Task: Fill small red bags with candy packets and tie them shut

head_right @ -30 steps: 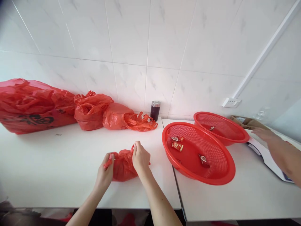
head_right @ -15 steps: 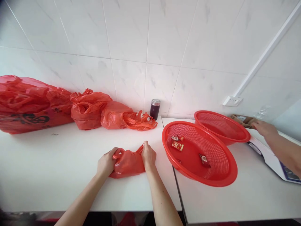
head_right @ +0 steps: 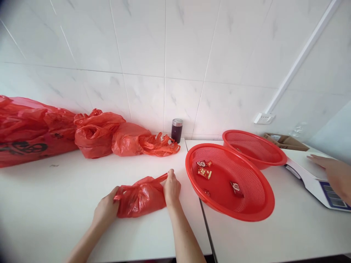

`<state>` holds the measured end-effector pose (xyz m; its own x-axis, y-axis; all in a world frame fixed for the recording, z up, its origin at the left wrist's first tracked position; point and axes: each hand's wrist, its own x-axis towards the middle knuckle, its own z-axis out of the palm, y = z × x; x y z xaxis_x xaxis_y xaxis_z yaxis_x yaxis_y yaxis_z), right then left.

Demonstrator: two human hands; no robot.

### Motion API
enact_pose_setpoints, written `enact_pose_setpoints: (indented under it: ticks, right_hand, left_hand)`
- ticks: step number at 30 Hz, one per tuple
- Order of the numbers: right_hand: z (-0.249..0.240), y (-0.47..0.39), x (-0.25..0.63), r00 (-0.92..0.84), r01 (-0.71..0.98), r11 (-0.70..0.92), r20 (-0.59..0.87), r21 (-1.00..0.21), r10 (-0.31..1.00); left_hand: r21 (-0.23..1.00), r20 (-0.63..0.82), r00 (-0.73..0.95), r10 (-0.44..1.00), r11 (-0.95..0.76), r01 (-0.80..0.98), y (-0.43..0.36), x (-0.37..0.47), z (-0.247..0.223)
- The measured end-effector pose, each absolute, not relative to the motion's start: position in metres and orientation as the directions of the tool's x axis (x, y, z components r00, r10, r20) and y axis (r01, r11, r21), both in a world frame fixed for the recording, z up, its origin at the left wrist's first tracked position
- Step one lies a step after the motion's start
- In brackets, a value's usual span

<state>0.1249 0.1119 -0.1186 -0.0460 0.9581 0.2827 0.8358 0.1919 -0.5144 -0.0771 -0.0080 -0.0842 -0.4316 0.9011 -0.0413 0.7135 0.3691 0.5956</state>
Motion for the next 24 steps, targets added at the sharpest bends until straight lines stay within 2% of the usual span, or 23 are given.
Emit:
enact_pose_setpoints:
  ticks: [3, 6, 8, 9, 10, 12, 13, 14, 15, 16, 17, 18, 20, 24]
  right_hand:
    - [-0.119, 0.112, 0.127, -0.027, 0.790, 0.208, 0.305, -0.577, 0.952]
    - [-0.119, 0.111, 0.128, 0.006, 0.727, 0.215, 0.318, -0.652, 0.948]
    - [-0.117, 0.111, 0.129, 0.027, 0.673, 0.224, 0.326, -0.705, 0.945]
    - [-0.116, 0.110, 0.129, 0.034, 0.643, 0.232, 0.330, -0.730, 0.943]
    - [-0.115, 0.110, 0.129, 0.037, 0.609, 0.245, 0.336, -0.754, 0.941]
    - [-0.111, 0.109, 0.129, 0.032, 0.535, 0.278, 0.348, -0.798, 0.937]
    - [-0.110, 0.108, 0.129, 0.030, 0.495, 0.294, 0.354, -0.818, 0.935]
    - [-0.109, 0.108, 0.130, 0.032, 0.453, 0.305, 0.358, -0.837, 0.933]
    - [-0.108, 0.108, 0.131, 0.040, 0.411, 0.312, 0.359, -0.857, 0.932]
    - [-0.108, 0.108, 0.132, 0.054, 0.368, 0.314, 0.357, -0.875, 0.932]
    - [-0.108, 0.108, 0.134, 0.071, 0.326, 0.312, 0.353, -0.892, 0.933]
    - [-0.109, 0.109, 0.136, 0.090, 0.283, 0.309, 0.346, -0.908, 0.934]
    - [-0.112, 0.113, 0.140, 0.129, 0.202, 0.295, 0.324, -0.934, 0.937]
    - [-0.120, 0.121, 0.145, 0.154, 0.090, 0.269, 0.281, -0.959, 0.947]
  left_hand:
    - [0.733, -0.088, -0.407, 0.909, 0.336, 0.592, -0.024, -0.081, -0.079]
    - [0.907, -0.284, -0.353, 0.891, 0.370, 0.203, -0.032, -0.088, -0.074]
    - [0.920, -0.373, -0.358, 0.856, 0.392, -0.021, -0.031, -0.096, -0.069]
    - [0.928, -0.345, -0.432, 0.833, 0.371, -0.026, -0.029, -0.098, -0.065]
    - [0.943, -0.276, -0.536, 0.798, 0.332, 0.008, -0.027, -0.099, -0.061]
    - [0.949, 0.014, -0.710, 0.704, 0.214, 0.232, -0.019, -0.093, -0.050]
    - [0.905, 0.199, -0.698, 0.687, 0.145, 0.401, -0.015, -0.085, -0.045]
    - [0.821, 0.354, -0.606, 0.712, 0.074, 0.567, -0.009, -0.075, -0.040]
    - [0.709, 0.439, -0.452, 0.776, 0.010, 0.705, -0.003, -0.064, -0.037]
    - [0.589, 0.446, -0.271, 0.853, -0.051, 0.807, 0.004, -0.053, -0.035]
    - [0.498, 0.378, -0.118, 0.918, -0.095, 0.862, 0.011, -0.042, -0.035]
    - [0.459, 0.265, -0.023, 0.964, -0.104, 0.882, 0.018, -0.034, -0.035]
    - [0.447, 0.073, 0.021, 0.997, -0.051, 0.893, 0.031, -0.027, -0.034]
    - [0.512, -0.047, -0.018, 0.999, 0.040, 0.858, 0.043, -0.055, -0.013]
